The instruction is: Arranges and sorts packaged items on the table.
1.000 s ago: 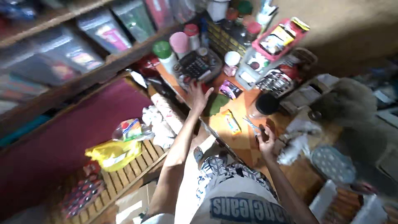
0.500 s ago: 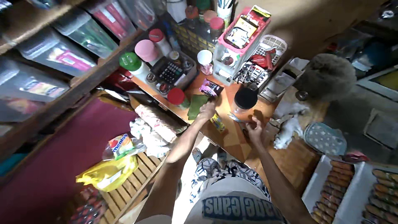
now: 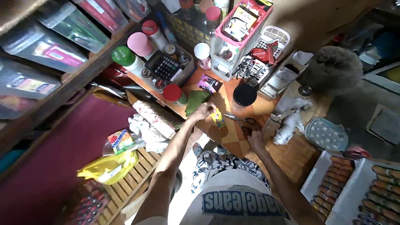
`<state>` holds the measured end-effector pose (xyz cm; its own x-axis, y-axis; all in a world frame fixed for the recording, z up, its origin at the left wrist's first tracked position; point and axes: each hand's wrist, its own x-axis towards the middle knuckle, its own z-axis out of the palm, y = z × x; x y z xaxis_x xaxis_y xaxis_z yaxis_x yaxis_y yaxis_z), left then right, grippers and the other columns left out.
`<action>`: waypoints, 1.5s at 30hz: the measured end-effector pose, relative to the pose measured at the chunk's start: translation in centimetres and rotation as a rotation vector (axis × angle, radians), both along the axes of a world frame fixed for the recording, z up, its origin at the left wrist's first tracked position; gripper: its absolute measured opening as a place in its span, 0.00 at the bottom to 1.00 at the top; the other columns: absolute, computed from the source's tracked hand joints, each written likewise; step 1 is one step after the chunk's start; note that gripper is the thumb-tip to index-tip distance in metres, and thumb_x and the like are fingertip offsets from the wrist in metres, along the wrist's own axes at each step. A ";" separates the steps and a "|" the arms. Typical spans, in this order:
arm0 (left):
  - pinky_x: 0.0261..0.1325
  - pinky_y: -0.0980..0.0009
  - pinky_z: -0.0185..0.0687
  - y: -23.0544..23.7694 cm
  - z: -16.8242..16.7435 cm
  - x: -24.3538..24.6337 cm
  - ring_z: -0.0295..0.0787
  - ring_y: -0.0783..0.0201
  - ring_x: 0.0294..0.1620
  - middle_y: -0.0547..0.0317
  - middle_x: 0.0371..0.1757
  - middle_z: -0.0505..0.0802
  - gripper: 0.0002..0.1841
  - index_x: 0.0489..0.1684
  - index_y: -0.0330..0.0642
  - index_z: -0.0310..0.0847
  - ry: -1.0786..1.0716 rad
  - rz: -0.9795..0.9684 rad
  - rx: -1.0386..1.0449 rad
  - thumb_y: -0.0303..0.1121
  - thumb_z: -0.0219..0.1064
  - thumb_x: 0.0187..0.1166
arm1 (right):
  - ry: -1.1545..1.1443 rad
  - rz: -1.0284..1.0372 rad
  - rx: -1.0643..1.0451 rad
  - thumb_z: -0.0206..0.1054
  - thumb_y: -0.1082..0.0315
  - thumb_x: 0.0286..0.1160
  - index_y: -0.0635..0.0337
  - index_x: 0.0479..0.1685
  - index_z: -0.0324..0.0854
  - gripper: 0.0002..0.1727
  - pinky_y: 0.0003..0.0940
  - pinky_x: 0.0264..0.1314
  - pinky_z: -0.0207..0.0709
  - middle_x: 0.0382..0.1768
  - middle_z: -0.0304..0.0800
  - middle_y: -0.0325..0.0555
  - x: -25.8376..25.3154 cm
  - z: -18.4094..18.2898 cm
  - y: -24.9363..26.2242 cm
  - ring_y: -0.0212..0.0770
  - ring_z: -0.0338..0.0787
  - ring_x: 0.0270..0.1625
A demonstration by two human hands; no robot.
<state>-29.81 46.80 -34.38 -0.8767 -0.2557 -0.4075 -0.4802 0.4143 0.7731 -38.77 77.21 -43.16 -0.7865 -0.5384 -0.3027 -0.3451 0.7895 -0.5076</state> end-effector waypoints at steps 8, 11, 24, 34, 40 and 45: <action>0.61 0.49 0.85 1.1 0.1 1.0 0.93 0.48 0.52 0.43 0.52 0.94 0.12 0.55 0.36 0.88 0.128 -0.132 -0.165 0.25 0.73 0.77 | 0.145 0.273 0.048 0.68 0.66 0.78 0.62 0.76 0.79 0.26 0.62 0.82 0.65 0.72 0.82 0.66 -2.8 -0.2 -0.4 0.69 0.76 0.78; 0.63 0.49 0.84 1.5 1.6 -0.6 0.93 0.48 0.52 0.42 0.50 0.95 0.12 0.55 0.35 0.89 0.044 -0.128 -0.178 0.25 0.73 0.77 | 0.046 0.354 0.200 0.66 0.57 0.82 0.72 0.71 0.78 0.28 0.59 0.83 0.63 0.70 0.80 0.72 -3.4 1.4 -1.4 0.69 0.75 0.78; 0.61 0.54 0.84 1.8 2.0 -1.1 0.92 0.54 0.49 0.46 0.45 0.95 0.05 0.43 0.33 0.91 0.131 -0.312 -0.133 0.22 0.73 0.75 | -0.271 0.293 -0.050 0.82 0.53 0.65 0.73 0.53 0.83 0.30 0.53 0.59 0.79 0.46 0.88 0.64 -5.3 7.3 3.6 0.56 0.88 0.49; 0.63 0.52 0.84 4.3 2.4 -2.7 0.92 0.52 0.51 0.46 0.46 0.95 0.05 0.43 0.36 0.93 0.169 -0.540 -0.254 0.25 0.72 0.76 | -0.026 0.563 0.224 0.74 0.25 0.55 0.65 0.64 0.79 0.51 0.60 0.77 0.65 0.56 0.87 0.61 -4.7 10.1 -1.9 0.61 0.82 0.67; 0.62 0.48 0.84 4.2 2.6 -3.0 0.92 0.49 0.52 0.46 0.46 0.95 0.06 0.44 0.38 0.93 0.112 -0.579 -0.312 0.26 0.69 0.79 | 0.020 0.598 0.206 0.70 0.28 0.65 0.68 0.53 0.82 0.45 0.61 0.68 0.73 0.48 0.89 0.64 -4.7 9.7 -2.7 0.63 0.87 0.59; 0.64 0.50 0.82 3.9 2.2 -4.1 0.92 0.50 0.52 0.46 0.46 0.95 0.07 0.45 0.37 0.93 0.110 -0.595 -0.236 0.26 0.68 0.80 | 0.035 0.607 0.212 0.69 0.28 0.66 0.67 0.51 0.83 0.43 0.59 0.69 0.71 0.44 0.90 0.62 -5.2 9.2 -2.9 0.61 0.88 0.55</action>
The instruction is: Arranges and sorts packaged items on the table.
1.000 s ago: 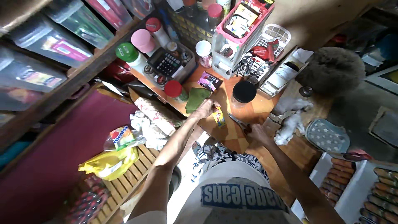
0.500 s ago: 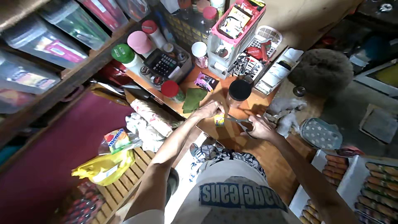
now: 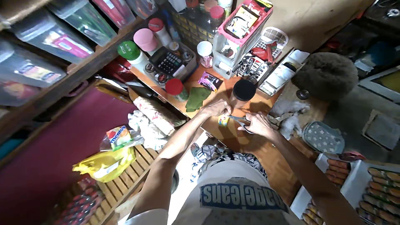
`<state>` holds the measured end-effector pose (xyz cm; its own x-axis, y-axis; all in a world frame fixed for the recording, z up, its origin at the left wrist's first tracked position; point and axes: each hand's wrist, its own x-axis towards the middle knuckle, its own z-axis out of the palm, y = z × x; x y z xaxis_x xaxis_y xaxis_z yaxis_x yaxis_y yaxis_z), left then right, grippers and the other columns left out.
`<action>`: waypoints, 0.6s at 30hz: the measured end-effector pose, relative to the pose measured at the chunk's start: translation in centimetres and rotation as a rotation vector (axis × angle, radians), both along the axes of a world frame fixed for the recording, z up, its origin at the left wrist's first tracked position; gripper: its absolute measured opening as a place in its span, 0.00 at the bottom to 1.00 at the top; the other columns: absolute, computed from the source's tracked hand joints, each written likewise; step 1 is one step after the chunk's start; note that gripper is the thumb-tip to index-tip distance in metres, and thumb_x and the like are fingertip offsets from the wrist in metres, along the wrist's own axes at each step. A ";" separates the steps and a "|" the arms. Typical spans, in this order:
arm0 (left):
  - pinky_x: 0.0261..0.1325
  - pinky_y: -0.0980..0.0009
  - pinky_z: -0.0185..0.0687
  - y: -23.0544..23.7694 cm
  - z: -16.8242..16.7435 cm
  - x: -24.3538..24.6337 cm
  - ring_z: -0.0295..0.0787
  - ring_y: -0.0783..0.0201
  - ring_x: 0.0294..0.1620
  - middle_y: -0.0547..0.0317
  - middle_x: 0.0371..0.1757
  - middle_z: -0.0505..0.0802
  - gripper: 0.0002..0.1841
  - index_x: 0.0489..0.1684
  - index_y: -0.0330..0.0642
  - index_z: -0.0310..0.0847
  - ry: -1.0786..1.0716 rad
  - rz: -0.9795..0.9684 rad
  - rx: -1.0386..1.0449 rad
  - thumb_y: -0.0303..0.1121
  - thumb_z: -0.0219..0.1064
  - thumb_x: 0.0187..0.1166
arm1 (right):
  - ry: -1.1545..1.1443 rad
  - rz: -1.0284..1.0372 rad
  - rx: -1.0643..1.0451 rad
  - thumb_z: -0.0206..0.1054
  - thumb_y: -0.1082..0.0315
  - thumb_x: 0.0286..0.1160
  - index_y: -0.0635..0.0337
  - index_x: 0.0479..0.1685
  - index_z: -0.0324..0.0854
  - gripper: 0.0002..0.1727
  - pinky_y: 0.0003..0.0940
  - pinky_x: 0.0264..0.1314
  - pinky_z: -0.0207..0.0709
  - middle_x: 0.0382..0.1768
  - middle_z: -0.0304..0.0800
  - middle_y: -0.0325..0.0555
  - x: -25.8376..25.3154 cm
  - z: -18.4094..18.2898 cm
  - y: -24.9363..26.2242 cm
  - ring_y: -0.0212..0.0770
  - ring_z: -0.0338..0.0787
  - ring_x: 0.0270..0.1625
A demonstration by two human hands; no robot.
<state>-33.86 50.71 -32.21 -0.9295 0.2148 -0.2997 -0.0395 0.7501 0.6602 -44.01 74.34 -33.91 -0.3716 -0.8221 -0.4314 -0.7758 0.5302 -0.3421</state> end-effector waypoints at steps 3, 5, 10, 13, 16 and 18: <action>0.65 0.52 0.81 0.3 0.5 -1.0 0.92 0.52 0.52 0.46 0.46 0.95 0.07 0.45 0.36 0.93 -0.047 -0.028 0.008 0.26 0.68 0.81 | -0.029 -0.014 0.032 0.67 0.23 0.61 0.64 0.61 0.81 0.49 0.59 0.78 0.66 0.52 0.90 0.60 -0.1 -0.4 -0.5 0.59 0.86 0.64; 0.64 0.53 0.81 0.3 0.6 -1.6 0.92 0.53 0.50 0.46 0.44 0.95 0.07 0.45 0.35 0.92 -0.062 -0.046 -0.002 0.26 0.67 0.81 | -0.041 -0.024 0.039 0.67 0.25 0.65 0.66 0.55 0.81 0.46 0.59 0.70 0.71 0.46 0.89 0.62 -0.3 -0.5 -0.5 0.61 0.87 0.57; 0.62 0.49 0.82 0.3 -0.7 -2.6 0.92 0.51 0.48 0.45 0.42 0.95 0.06 0.43 0.34 0.92 -0.062 -0.021 0.056 0.26 0.70 0.79 | -0.086 -0.066 0.062 0.69 0.32 0.69 0.68 0.56 0.81 0.41 0.63 0.68 0.72 0.46 0.89 0.65 -0.9 -1.1 -0.6 0.64 0.88 0.57; 0.61 0.50 0.82 1.2 -0.5 -3.0 0.92 0.51 0.48 0.45 0.43 0.95 0.05 0.43 0.34 0.92 -0.071 -0.036 0.022 0.25 0.70 0.78 | -0.128 -0.106 0.088 0.70 0.37 0.71 0.66 0.61 0.80 0.38 0.63 0.70 0.71 0.52 0.89 0.65 -0.8 -1.7 -1.4 0.64 0.87 0.62; 0.63 0.49 0.82 0.8 -1.6 -3.3 0.92 0.49 0.51 0.44 0.45 0.95 0.07 0.45 0.35 0.92 -0.072 -0.014 0.019 0.25 0.69 0.80 | -0.166 -0.149 0.085 0.70 0.50 0.77 0.68 0.54 0.81 0.25 0.64 0.65 0.74 0.49 0.89 0.67 -1.0 -2.7 -1.9 0.65 0.87 0.59; 0.63 0.49 0.82 0.7 -2.6 -3.2 0.92 0.50 0.50 0.44 0.45 0.95 0.07 0.46 0.34 0.92 -0.071 0.006 0.036 0.26 0.69 0.80 | -0.186 -0.170 0.119 0.69 0.47 0.76 0.64 0.56 0.81 0.27 0.65 0.65 0.73 0.51 0.89 0.65 -1.0 -3.1 -2.2 0.65 0.87 0.60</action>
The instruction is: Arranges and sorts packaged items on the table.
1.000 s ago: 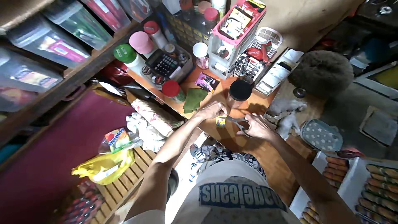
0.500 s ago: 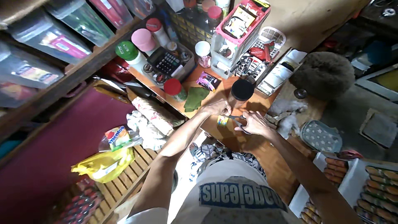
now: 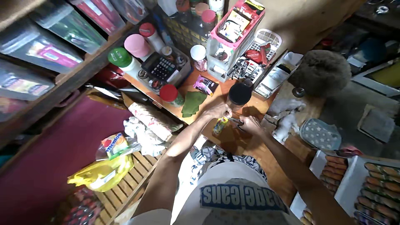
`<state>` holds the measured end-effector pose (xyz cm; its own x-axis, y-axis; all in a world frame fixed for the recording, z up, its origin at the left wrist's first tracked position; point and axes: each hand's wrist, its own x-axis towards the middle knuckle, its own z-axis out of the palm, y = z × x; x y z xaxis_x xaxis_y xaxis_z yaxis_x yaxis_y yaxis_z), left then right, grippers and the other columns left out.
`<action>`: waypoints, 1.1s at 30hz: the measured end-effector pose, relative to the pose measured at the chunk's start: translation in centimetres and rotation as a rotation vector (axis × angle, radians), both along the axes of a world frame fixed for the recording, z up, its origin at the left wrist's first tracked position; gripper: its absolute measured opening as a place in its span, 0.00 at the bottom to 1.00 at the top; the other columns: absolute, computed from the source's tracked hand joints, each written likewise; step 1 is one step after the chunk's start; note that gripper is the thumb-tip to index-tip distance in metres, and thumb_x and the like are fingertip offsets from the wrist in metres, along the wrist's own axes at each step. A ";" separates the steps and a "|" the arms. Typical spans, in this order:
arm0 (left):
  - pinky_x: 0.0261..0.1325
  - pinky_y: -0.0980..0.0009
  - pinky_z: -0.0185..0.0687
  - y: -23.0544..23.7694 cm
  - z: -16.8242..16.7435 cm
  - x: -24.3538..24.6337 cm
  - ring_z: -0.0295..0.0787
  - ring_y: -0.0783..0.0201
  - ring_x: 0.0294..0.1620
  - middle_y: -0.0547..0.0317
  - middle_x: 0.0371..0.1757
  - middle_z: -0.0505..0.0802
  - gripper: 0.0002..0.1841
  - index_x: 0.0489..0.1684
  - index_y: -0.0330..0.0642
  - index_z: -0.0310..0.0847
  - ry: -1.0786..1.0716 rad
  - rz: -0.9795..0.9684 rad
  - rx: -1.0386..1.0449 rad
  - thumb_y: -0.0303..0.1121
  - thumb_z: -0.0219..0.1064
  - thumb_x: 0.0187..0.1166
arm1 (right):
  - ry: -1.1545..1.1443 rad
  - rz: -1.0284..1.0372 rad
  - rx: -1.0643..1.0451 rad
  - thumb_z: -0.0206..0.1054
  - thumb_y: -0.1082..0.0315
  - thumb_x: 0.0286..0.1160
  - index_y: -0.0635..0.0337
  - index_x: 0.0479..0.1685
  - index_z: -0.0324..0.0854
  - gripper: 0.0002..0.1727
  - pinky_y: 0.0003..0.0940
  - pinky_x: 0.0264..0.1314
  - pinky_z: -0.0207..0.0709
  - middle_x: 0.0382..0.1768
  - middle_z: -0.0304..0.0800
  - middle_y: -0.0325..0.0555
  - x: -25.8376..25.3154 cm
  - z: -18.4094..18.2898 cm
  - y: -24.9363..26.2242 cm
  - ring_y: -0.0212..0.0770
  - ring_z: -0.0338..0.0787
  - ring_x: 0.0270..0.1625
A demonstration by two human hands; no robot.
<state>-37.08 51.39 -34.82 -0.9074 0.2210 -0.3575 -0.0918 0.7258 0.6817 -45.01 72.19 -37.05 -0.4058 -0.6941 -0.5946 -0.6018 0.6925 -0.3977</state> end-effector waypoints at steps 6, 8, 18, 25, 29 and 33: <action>0.66 0.57 0.82 2.2 -1.5 0.0 0.92 0.59 0.53 0.50 0.47 0.96 0.09 0.47 0.38 0.93 0.036 0.028 0.168 0.32 0.71 0.81 | -0.042 -0.110 -0.060 0.67 0.47 0.79 0.65 0.70 0.80 0.31 0.65 0.73 0.72 0.64 0.86 0.67 1.0 -1.0 -0.6 0.65 0.83 0.71; 0.68 0.58 0.81 3.2 -1.0 0.3 0.92 0.59 0.55 0.49 0.48 0.96 0.09 0.48 0.36 0.92 0.089 0.062 0.224 0.32 0.70 0.81 | -0.032 -0.137 -0.063 0.65 0.48 0.81 0.70 0.68 0.80 0.32 0.64 0.77 0.69 0.67 0.83 0.70 1.0 -0.8 -1.0 0.66 0.80 0.75; 0.78 0.34 0.64 -2.2 -4.0 2.6 0.68 0.31 0.82 0.38 0.80 0.79 0.18 0.67 0.36 0.84 -0.115 0.635 -0.367 0.35 0.63 0.86 | 0.018 -0.347 -0.015 0.73 0.51 0.74 0.70 0.72 0.77 0.35 0.59 0.81 0.66 0.69 0.82 0.70 2.4 -3.4 3.7 0.66 0.78 0.76; 0.78 0.32 0.65 2.5 4.9 -4.0 0.59 0.32 0.88 0.42 0.95 0.52 0.57 0.96 0.61 0.48 0.250 0.534 -0.189 0.64 0.78 0.63 | -0.020 -0.320 -0.105 0.67 0.54 0.81 0.71 0.78 0.72 0.34 0.61 0.81 0.67 0.73 0.78 0.71 3.4 -2.1 2.8 0.67 0.78 0.76; 0.65 0.35 0.81 1.2 4.7 -6.0 0.81 0.35 0.72 0.35 0.84 0.71 0.49 0.91 0.61 0.61 0.165 0.557 -0.181 0.64 0.75 0.64 | -0.179 -0.620 -0.418 0.66 0.59 0.84 0.70 0.73 0.79 0.26 0.49 0.82 0.70 0.69 0.84 0.66 2.2 -1.7 2.4 0.56 0.82 0.74; 0.76 0.44 0.75 -2.5 8.4 -3.5 0.79 0.47 0.76 0.41 0.81 0.78 0.37 0.89 0.48 0.65 0.155 0.640 0.243 0.56 0.63 0.81 | -0.817 -1.167 -0.739 0.42 0.43 0.94 0.58 0.90 0.57 0.36 0.51 0.74 0.79 0.83 0.70 0.58 1.6 -0.4 2.2 0.53 0.78 0.78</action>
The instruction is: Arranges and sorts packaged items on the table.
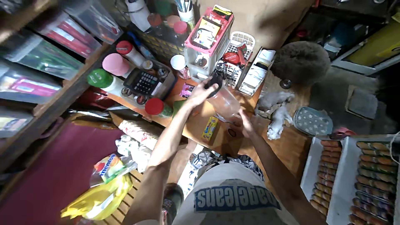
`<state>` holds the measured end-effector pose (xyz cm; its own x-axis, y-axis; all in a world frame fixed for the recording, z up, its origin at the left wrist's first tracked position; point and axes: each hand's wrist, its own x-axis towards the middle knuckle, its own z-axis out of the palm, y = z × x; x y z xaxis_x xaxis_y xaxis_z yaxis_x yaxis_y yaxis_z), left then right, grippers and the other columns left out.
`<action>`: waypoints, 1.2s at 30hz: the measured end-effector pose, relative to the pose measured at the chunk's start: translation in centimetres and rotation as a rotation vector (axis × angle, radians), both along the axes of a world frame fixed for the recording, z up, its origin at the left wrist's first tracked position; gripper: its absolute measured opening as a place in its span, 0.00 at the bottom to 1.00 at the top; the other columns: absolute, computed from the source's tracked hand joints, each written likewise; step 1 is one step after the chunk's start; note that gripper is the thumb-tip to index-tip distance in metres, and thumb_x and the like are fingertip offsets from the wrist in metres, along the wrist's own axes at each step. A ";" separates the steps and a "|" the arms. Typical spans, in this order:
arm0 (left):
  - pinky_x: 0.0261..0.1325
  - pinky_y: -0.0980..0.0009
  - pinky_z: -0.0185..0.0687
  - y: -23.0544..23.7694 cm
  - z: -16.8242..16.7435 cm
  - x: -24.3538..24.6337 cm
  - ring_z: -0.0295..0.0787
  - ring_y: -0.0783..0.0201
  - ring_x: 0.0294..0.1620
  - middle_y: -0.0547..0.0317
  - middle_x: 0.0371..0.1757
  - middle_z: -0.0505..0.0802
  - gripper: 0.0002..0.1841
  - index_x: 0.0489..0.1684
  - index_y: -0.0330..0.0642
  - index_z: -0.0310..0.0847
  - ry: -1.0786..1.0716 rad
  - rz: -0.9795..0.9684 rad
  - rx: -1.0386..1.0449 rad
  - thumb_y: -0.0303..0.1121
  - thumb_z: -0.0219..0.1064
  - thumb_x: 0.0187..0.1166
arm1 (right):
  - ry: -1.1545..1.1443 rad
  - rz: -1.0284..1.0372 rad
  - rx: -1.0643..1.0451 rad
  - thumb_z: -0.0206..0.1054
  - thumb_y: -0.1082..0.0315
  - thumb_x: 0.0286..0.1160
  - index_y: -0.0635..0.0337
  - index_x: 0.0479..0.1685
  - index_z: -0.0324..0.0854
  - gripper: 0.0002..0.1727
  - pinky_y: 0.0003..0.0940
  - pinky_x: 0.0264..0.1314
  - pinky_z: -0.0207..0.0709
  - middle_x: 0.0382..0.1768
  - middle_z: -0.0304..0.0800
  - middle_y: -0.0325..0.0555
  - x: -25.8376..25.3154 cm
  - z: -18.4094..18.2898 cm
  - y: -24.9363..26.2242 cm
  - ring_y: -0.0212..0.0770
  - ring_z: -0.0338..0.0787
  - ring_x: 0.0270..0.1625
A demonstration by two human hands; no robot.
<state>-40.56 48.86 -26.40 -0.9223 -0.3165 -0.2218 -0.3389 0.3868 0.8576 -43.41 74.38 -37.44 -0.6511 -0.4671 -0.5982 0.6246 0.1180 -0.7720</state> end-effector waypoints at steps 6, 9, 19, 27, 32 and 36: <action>0.60 0.63 0.86 -0.6 6.0 4.3 0.88 0.67 0.57 0.52 0.63 0.88 0.32 0.80 0.42 0.72 0.099 -0.037 0.179 0.56 0.44 0.90 | -0.248 0.038 -0.514 0.29 0.23 0.80 0.46 0.86 0.61 0.47 0.60 0.57 0.87 0.68 0.83 0.63 1.0 8.2 -2.6 0.63 0.89 0.63; 0.79 0.68 0.74 -1.8 7.8 6.1 0.79 0.73 0.75 0.58 0.78 0.83 0.33 0.85 0.43 0.70 0.271 -0.095 0.080 0.56 0.42 0.91 | -0.186 0.109 -0.576 0.36 0.29 0.85 0.43 0.86 0.62 0.40 0.58 0.58 0.88 0.69 0.84 0.59 2.1 10.5 -3.2 0.60 0.89 0.64; 0.79 0.68 0.77 -1.5 12.8 10.8 0.82 0.70 0.73 0.55 0.73 0.87 0.42 0.78 0.30 0.72 0.763 -0.235 -0.125 0.64 0.54 0.84 | 0.698 0.088 -0.595 0.66 0.29 0.68 0.61 0.81 0.62 0.51 0.43 0.67 0.86 0.70 0.86 0.46 6.6 12.0 -3.9 0.42 0.88 0.68; 0.76 0.69 0.78 0.0 10.7 11.1 0.82 0.72 0.70 0.55 0.71 0.87 0.32 0.76 0.30 0.74 0.720 -0.110 -0.082 0.51 0.52 0.87 | 0.729 0.413 -0.647 0.51 0.15 0.63 0.42 0.77 0.71 0.50 0.35 0.62 0.85 0.77 0.80 0.34 0.0 13.1 -1.5 0.34 0.84 0.72; 0.79 0.66 0.77 2.4 9.4 8.9 0.83 0.67 0.72 0.47 0.69 0.89 0.44 0.70 0.27 0.79 0.780 -0.421 -0.080 0.67 0.54 0.82 | 0.288 0.796 -0.723 0.73 0.25 0.53 0.44 0.75 0.79 0.48 0.23 0.59 0.86 0.54 0.95 0.27 0.6 12.6 -0.4 0.22 0.92 0.54; 0.64 0.57 0.85 3.6 9.7 11.3 0.90 0.61 0.61 0.53 0.66 0.91 0.29 0.75 0.47 0.80 0.402 -0.042 -0.393 0.56 0.62 0.83 | 1.188 0.616 0.041 0.88 0.45 0.47 0.56 0.86 0.65 0.58 0.44 0.78 0.75 0.74 0.82 0.46 0.6 10.9 -2.0 0.39 0.80 0.76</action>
<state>-29.29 52.47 -16.69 -0.9237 -0.2652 0.2766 0.0074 0.7094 0.7047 -42.86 72.33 -26.57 -0.4741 -0.8659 0.1595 -0.5812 0.1717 -0.7954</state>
